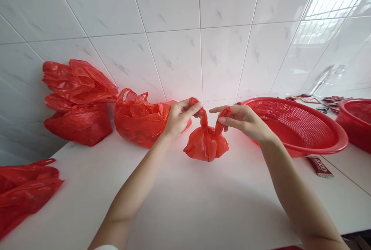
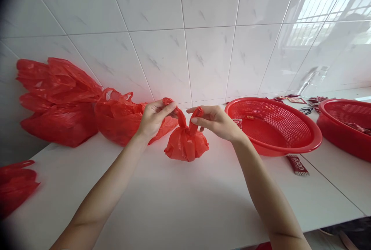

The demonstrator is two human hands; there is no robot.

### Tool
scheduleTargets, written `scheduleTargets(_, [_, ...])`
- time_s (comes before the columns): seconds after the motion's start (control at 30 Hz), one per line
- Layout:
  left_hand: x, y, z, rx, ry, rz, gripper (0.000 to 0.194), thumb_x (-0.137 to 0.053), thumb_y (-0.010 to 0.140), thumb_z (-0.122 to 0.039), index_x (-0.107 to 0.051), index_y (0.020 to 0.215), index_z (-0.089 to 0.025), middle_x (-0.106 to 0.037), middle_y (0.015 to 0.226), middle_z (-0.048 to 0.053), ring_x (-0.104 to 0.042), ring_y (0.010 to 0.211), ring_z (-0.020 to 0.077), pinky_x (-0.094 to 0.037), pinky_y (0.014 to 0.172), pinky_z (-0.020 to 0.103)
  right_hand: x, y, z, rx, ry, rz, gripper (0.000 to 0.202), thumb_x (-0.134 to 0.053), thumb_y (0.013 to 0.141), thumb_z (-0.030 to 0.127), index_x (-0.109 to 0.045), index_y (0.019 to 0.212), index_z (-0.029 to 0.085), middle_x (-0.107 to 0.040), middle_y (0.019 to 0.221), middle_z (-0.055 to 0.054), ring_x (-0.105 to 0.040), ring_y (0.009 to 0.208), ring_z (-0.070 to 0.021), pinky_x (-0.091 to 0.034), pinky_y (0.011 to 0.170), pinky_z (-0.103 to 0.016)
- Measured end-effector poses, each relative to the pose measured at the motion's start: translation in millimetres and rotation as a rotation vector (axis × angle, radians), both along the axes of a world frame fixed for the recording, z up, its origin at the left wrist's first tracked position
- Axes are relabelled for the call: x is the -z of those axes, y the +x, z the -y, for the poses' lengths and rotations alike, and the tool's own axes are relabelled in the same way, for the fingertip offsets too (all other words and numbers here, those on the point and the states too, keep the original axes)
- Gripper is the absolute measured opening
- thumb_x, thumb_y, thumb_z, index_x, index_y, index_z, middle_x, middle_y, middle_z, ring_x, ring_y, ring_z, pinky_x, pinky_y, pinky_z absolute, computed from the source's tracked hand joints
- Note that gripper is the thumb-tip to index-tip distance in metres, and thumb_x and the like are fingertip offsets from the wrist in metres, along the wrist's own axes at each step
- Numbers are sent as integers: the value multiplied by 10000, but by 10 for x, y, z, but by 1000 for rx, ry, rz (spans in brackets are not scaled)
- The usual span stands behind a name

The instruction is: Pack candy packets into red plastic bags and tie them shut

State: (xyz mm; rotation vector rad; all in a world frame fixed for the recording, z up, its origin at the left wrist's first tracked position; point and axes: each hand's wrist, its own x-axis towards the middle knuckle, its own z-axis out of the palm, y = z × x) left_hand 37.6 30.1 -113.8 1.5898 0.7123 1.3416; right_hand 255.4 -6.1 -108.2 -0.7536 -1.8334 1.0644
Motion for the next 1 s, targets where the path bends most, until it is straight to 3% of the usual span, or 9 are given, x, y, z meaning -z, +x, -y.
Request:
scheduleTargets(0.13, [-83,119,175,76,56,-40,319,-773,818,-485,-702,740,-184,-684,754,15,-658,765,172,-524,805,340,48,-109,-25,-46,14,-58,248,-694,910,421,-729,862,180,-706,806,-32,-610,701,-153,-500,630,-288])
scheduleTargets(0.2, [-10,134,193,106,78,-17,297,-787,804,-485,-719,872,-204,-702,879,30,-666,883,196,-515,879,357,51,-122,-26,-3,48,-94,261,-713,899,418,-705,788,182,-656,729,-9,-569,655,-136,-475,609,-277])
scheduleTargets(0.33, [265,182,188,299,0,-87,601,-879,687,-490,-656,1189,-245,-686,1119,76,-640,1089,257,-500,953,383,53,-131,-21,34,68,-130,286,-722,887,436,-685,754,185,-647,720,-8,-572,664,-143,-479,637,-290])
scheduleTargets(0.5, [548,392,255,317,-194,-178,321,-775,817,-453,-667,934,-174,-678,936,75,-653,907,236,-511,803,370,71,-179,-3,105,57,-97,307,-703,895,434,-678,733,175,-621,661,2,-565,618,-142,-470,589,-287])
scheduleTargets(0.63, [646,487,252,264,-214,-244,278,-698,860,-407,-573,755,-182,-562,722,7,-551,704,170,-440,681,326,68,-168,-6,191,46,-84,303,-705,887,428,-669,718,179,-619,633,1,-570,596,-145,-460,565,-287])
scheduleTargets(0.77, [739,474,199,315,-159,-308,216,-626,870,-367,-529,776,-198,-507,731,-13,-469,690,156,-398,685,312,78,-133,-40,219,38,-54,294,-703,880,422,-667,710,185,-620,588,2,-560,558,-144,-467,548,-294])
scheduleTargets(1.0, [828,432,155,346,-120,-358,56,-502,839,-256,-497,802,-214,-498,771,-9,-453,739,176,-401,745,320,120,-117,-97,233,-19,-12,305,-730,835,427,-656,683,173,-647,608,-17,-577,587,-152,-474,554,-293])
